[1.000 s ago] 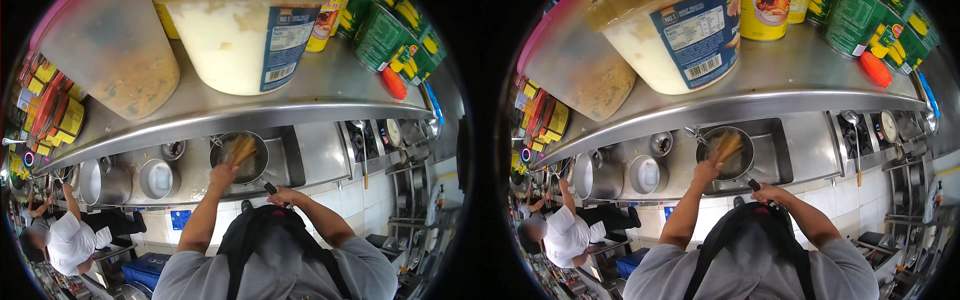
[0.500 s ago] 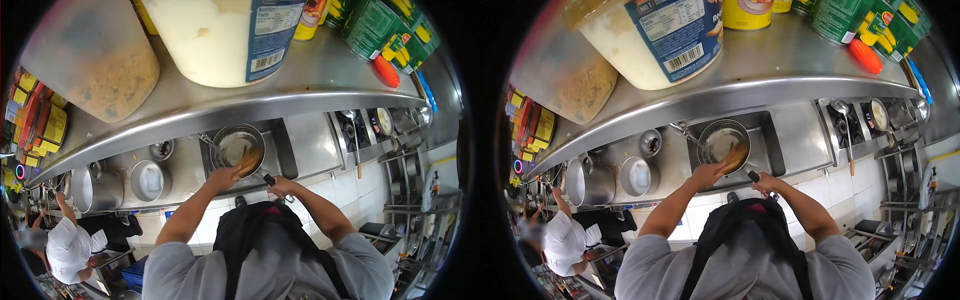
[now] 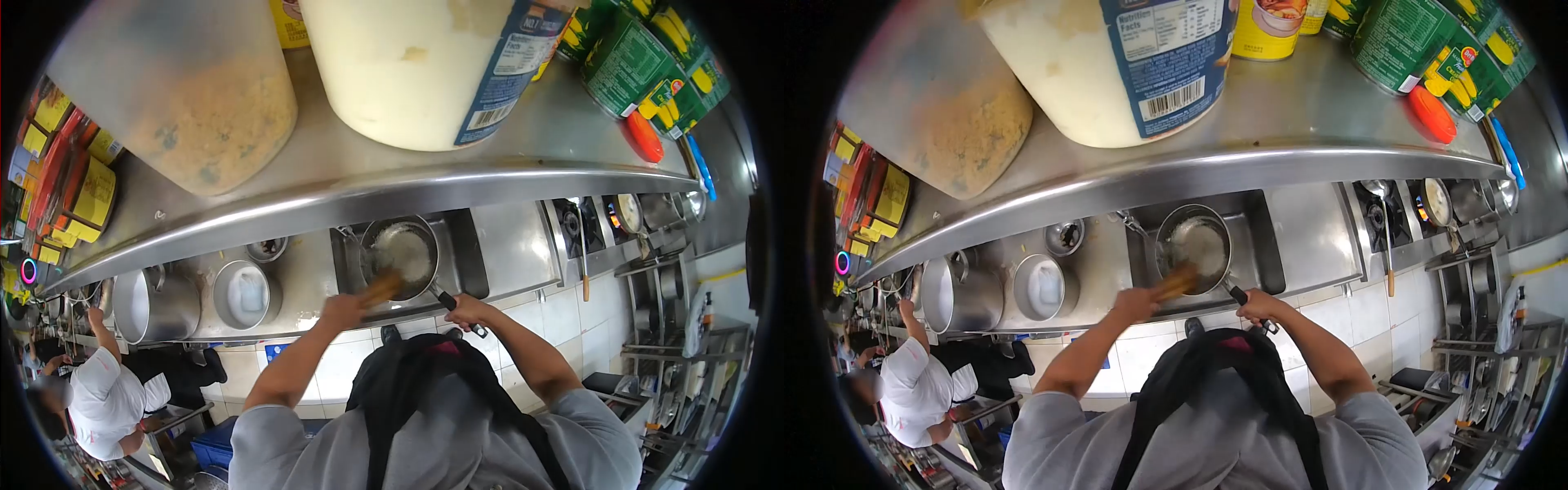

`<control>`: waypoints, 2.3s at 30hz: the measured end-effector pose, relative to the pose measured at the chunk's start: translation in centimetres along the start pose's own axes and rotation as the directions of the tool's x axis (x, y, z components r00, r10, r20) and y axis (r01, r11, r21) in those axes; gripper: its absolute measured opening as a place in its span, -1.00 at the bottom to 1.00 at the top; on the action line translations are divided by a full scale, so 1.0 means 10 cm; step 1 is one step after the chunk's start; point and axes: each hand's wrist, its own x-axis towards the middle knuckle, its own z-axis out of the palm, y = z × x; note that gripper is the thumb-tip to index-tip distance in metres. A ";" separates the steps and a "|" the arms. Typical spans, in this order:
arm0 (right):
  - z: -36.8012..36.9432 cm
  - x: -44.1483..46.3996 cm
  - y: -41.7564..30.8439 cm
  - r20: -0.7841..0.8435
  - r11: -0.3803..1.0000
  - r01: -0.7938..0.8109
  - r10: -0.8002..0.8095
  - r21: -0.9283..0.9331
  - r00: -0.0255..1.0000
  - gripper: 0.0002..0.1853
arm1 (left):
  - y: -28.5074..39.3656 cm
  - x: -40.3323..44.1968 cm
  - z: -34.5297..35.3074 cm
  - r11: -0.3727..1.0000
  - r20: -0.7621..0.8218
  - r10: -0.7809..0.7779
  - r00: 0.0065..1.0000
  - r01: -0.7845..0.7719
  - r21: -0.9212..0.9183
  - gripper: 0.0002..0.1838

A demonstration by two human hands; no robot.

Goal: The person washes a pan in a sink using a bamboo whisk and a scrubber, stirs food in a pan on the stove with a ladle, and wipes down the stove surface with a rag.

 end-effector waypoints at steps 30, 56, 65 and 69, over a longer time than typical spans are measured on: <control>0.17 0.02 0.23 -0.274 0.943 0.223 -0.288 -0.246 0.918 -0.83 | 0.78 0.16 0.16 0.962 -0.218 -0.222 0.950 0.177 -0.207 -0.40; 0.03 -0.11 0.36 0.148 0.996 0.033 -0.046 0.089 0.988 -0.77 | 0.10 -0.09 -0.30 0.949 -0.036 0.302 0.953 -0.297 0.109 -0.41; 0.14 -0.07 0.31 0.210 0.982 0.000 -0.040 0.187 0.977 -0.78 | 0.45 0.44 -0.23 0.988 -0.299 -0.128 0.945 0.147 0.042 -0.53; -0.03 -0.06 0.34 0.020 0.999 0.047 -0.047 -0.021 0.999 -0.79 | -0.10 0.24 -0.08 0.945 -0.063 -0.327 0.943 0.327 -0.017 -0.40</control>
